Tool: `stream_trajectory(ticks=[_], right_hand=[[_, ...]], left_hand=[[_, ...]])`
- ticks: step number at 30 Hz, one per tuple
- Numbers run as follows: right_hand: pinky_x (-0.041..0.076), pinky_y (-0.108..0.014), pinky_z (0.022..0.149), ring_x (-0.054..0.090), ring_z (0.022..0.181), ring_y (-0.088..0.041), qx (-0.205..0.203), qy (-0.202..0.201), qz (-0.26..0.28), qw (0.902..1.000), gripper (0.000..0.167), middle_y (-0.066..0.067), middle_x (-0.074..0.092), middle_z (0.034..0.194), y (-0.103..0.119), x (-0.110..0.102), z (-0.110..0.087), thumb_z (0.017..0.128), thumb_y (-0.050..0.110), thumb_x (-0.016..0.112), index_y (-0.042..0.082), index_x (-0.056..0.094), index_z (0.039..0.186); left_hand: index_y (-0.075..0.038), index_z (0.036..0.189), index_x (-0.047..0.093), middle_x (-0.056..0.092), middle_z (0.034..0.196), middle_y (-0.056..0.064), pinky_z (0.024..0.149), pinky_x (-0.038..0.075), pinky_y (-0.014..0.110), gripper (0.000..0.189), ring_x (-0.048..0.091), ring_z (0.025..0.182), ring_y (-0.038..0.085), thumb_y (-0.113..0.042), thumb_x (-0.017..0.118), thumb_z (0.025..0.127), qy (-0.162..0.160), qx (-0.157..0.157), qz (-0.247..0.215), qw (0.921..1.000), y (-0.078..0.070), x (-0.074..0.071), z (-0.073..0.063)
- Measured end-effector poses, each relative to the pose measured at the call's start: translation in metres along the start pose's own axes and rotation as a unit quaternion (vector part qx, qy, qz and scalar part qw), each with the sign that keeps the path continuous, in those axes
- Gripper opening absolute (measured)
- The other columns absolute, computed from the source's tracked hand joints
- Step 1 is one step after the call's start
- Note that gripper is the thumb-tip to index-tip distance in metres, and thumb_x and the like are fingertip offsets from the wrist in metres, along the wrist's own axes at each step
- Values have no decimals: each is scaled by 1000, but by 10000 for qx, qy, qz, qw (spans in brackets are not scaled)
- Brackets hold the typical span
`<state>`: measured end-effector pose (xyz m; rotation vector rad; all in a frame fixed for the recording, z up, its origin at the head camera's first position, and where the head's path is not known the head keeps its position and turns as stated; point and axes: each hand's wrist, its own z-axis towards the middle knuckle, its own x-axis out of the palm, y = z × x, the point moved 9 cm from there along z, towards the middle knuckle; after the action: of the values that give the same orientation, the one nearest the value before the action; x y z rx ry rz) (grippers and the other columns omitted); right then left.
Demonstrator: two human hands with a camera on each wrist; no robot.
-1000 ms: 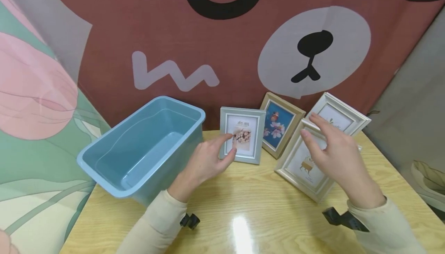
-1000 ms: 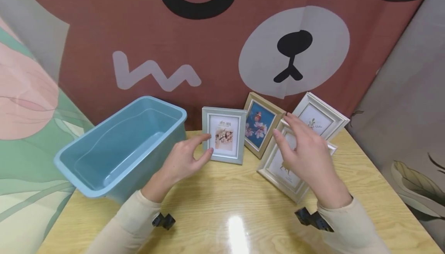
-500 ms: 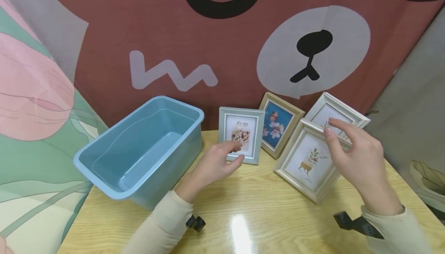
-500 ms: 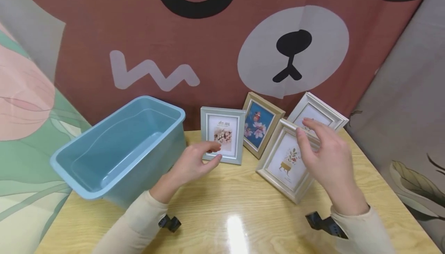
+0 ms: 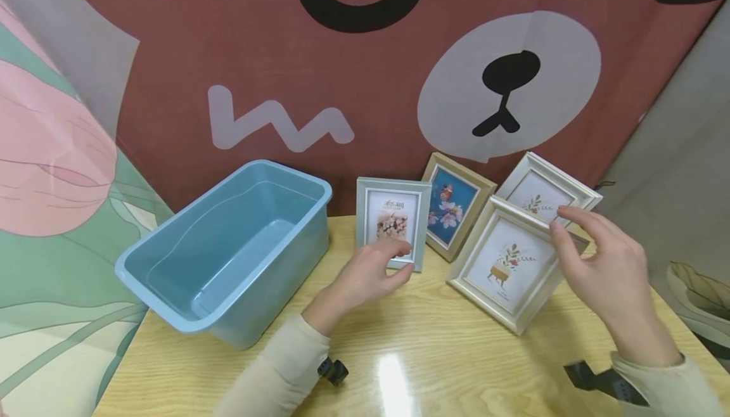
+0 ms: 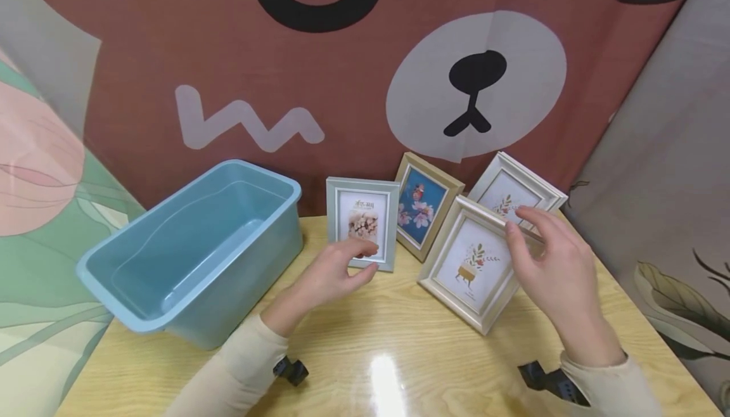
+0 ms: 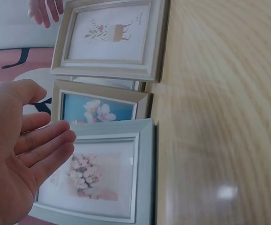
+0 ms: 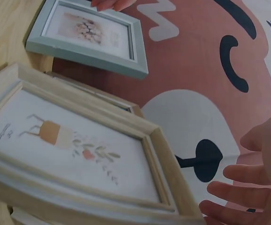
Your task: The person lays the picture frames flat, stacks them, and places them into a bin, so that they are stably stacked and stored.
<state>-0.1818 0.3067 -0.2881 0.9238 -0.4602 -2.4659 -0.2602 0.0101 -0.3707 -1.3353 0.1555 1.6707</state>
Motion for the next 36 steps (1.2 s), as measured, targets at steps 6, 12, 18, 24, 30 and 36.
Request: stream_trajectory(ticks=[6, 12, 18, 24, 30, 36], right_hand=[[24, 0, 91, 39, 109, 36, 182, -14, -60, 9998, 31, -28, 75, 124, -11, -4, -5, 99, 15, 72, 1, 77, 126], [25, -5, 87, 38, 105, 35, 523, 144, -145, 9984, 36, -27, 74, 127, -22, -5, -10, 99, 16, 71, 1, 73, 132], [34, -21, 79, 36, 101, 35, 857, 432, -279, 9950, 40, -27, 73, 124, -36, -5, -15, 101, 16, 70, 0, 70, 137], [33, -10, 79, 44, 96, 35, 1033, 390, -103, 9938, 41, 49, 54, 113, -45, -7, -22, 100, 16, 72, 4, 70, 139], [37, 3, 75, 49, 93, 35, 1245, 381, 38, 9915, 41, 54, 48, 110, -55, -8, -27, 99, 14, 73, 6, 70, 140], [43, 2, 66, 50, 91, 35, 1442, 485, 168, 9882, 44, 50, 46, 116, -62, -7, -32, 100, 14, 74, 4, 67, 142]], left_hand=[[-3, 127, 75, 79, 120, 8, 97, 62, 33, 30, 74, 110, 21, -20, 72, 102, 124, 244, 105, 9996, -4, 15, 5], [-6, 128, 75, 80, 120, 7, 97, 62, 31, 29, 75, 109, 19, -21, 71, 103, 286, 217, 54, 9993, -6, 30, 10], [-6, 130, 74, 80, 124, 7, 101, 62, 31, 29, 76, 112, 21, -21, 70, 105, 556, 63, -107, 9984, -7, 46, 15], [-6, 135, 71, 78, 126, 7, 101, 60, 27, 33, 74, 114, 20, -21, 69, 106, 927, -161, -230, 9953, -5, 62, 17], [-6, 137, 71, 78, 129, 7, 103, 58, 26, 35, 74, 116, 20, -21, 69, 106, 1047, -329, -377, 9932, -5, 74, 21], [-7, 139, 69, 76, 131, 6, 102, 58, 23, 36, 72, 117, 17, -19, 70, 105, 1070, -415, -348, 9928, -9, 88, 28]])
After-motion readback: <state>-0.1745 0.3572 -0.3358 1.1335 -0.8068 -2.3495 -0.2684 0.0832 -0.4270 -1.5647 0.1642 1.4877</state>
